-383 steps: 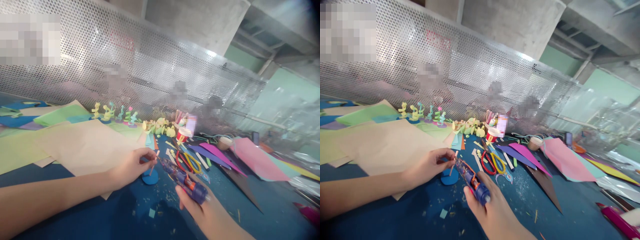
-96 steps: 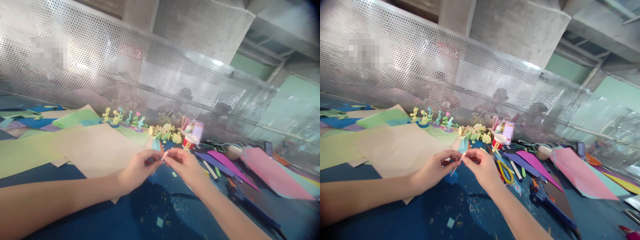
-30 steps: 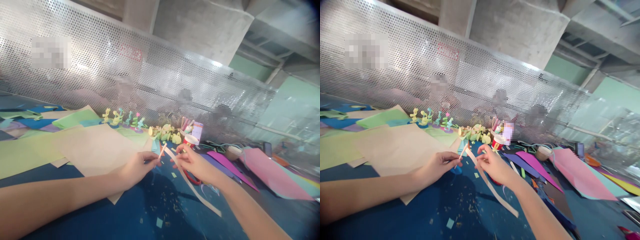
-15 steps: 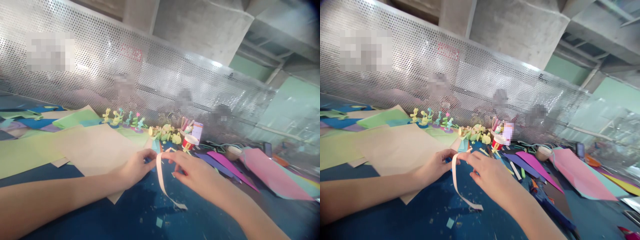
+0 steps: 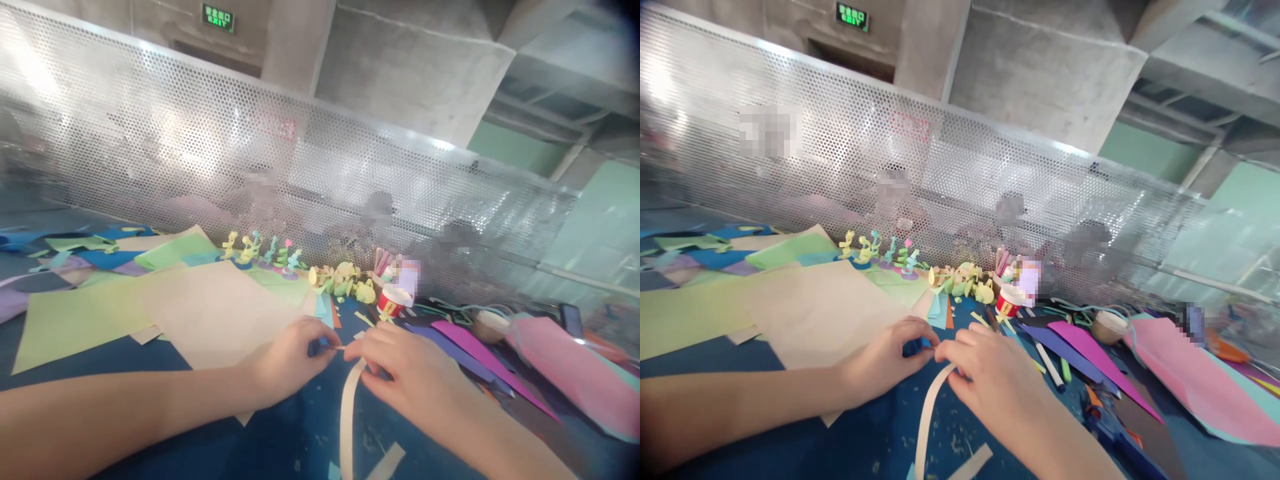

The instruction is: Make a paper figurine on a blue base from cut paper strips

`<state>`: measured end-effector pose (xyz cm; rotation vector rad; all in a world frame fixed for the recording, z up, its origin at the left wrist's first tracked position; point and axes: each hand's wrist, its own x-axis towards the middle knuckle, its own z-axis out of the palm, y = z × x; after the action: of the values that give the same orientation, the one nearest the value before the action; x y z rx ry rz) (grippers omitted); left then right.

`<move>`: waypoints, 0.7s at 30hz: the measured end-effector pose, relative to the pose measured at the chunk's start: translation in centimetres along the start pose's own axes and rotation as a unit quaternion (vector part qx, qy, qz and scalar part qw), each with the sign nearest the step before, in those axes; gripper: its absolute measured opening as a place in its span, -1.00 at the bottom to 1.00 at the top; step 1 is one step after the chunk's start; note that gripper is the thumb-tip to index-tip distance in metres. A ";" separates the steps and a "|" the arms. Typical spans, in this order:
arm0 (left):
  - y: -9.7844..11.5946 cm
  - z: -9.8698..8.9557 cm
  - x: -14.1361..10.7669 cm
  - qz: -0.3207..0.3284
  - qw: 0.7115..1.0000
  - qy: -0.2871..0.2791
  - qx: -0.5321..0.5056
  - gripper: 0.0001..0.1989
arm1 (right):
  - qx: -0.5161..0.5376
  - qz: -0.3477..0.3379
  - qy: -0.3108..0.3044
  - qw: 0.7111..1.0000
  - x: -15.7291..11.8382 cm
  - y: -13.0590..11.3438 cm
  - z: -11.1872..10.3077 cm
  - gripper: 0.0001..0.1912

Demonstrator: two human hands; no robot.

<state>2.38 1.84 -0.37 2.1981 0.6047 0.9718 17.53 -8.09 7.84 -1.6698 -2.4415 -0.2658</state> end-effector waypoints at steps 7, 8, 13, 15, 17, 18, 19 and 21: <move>0.3 0.0 -0.1 0.136 0.990 -0.034 -0.008 -0.89 | 0.175 0.080 -0.131 0.973 -0.6 -0.6 -0.4 -0.82; 0.3 0.0 -0.2 0.140 0.989 -0.038 -0.015 -0.88 | 0.213 0.094 -0.147 0.961 -0.7 -0.6 -0.7 -0.83; 0.5 -0.3 -0.5 0.117 0.990 -0.061 -0.044 -0.86 | 0.410 0.138 -0.177 0.884 -0.5 0.4 -1.6 -0.90; 0.5 -0.2 -0.5 0.117 0.989 -0.064 -0.057 -0.84 | 0.485 0.148 -0.171 0.845 -0.1 0.8 -1.6 -0.84; 0.5 -0.2 -0.5 0.121 0.988 -0.066 -0.074 -0.83 | 0.546 0.163 -0.144 0.809 0.3 1.3 -1.1 -0.77; 0.5 -0.2 -0.4 0.122 0.987 -0.068 -0.083 -0.82 | 0.572 0.172 -0.125 0.792 0.4 1.5 -0.7 -0.74; 0.5 -0.2 -0.4 0.120 0.986 -0.070 -0.092 -0.82 | 0.593 0.181 -0.104 0.778 0.5 1.7 -0.4 -0.71; 0.6 -0.2 -0.3 0.113 0.985 -0.074 -0.105 -0.82 | 0.620 0.192 -0.070 0.757 0.6 2.2 0.4 -0.67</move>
<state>2.13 1.27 0.03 2.1544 0.1766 0.9285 19.32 -6.64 7.77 -1.3709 -1.4705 1.2727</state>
